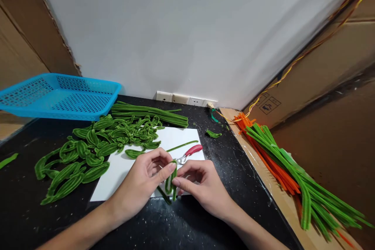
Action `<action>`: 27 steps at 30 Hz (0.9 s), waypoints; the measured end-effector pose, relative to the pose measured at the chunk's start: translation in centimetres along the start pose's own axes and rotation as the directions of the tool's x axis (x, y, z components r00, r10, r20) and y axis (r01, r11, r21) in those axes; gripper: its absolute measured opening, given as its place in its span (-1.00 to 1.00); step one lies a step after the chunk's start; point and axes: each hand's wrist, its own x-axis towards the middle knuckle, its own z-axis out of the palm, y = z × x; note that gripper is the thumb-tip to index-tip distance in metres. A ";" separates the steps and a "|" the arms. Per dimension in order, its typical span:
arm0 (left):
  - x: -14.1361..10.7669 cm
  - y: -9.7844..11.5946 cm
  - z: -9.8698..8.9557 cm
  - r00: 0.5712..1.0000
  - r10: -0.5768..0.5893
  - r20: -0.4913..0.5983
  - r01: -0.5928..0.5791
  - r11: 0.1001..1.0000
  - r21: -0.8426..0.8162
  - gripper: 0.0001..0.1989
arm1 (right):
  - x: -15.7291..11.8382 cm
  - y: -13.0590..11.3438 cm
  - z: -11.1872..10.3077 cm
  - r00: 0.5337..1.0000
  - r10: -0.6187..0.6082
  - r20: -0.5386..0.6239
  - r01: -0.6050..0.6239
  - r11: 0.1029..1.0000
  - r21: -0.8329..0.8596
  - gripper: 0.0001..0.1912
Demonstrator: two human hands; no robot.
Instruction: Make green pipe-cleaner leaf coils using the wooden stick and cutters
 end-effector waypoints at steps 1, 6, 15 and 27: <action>0.0 -0.1 0.0 1.000 0.001 0.003 -0.001 1.000 -0.006 -0.71 | 0.0 0.1 0.0 1.000 0.003 -0.003 -0.003 1.000 -0.007 -0.65; -0.3 -0.1 0.2 0.999 0.034 0.026 -0.034 0.999 0.022 -0.74 | -0.2 0.1 0.3 1.000 0.010 -0.004 -0.010 0.999 -0.048 -0.64; -0.1 0.1 -0.6 0.997 0.067 0.040 -0.073 0.981 0.181 -0.83 | -0.2 -0.5 -0.5 0.980 -0.186 -0.071 0.156 0.938 -0.311 -0.77; 0.4 0.0 -0.8 0.996 -0.029 -0.089 0.028 1.000 -0.008 -0.75 | -0.4 0.5 -0.5 0.855 -0.518 0.031 0.460 0.729 -0.507 -0.32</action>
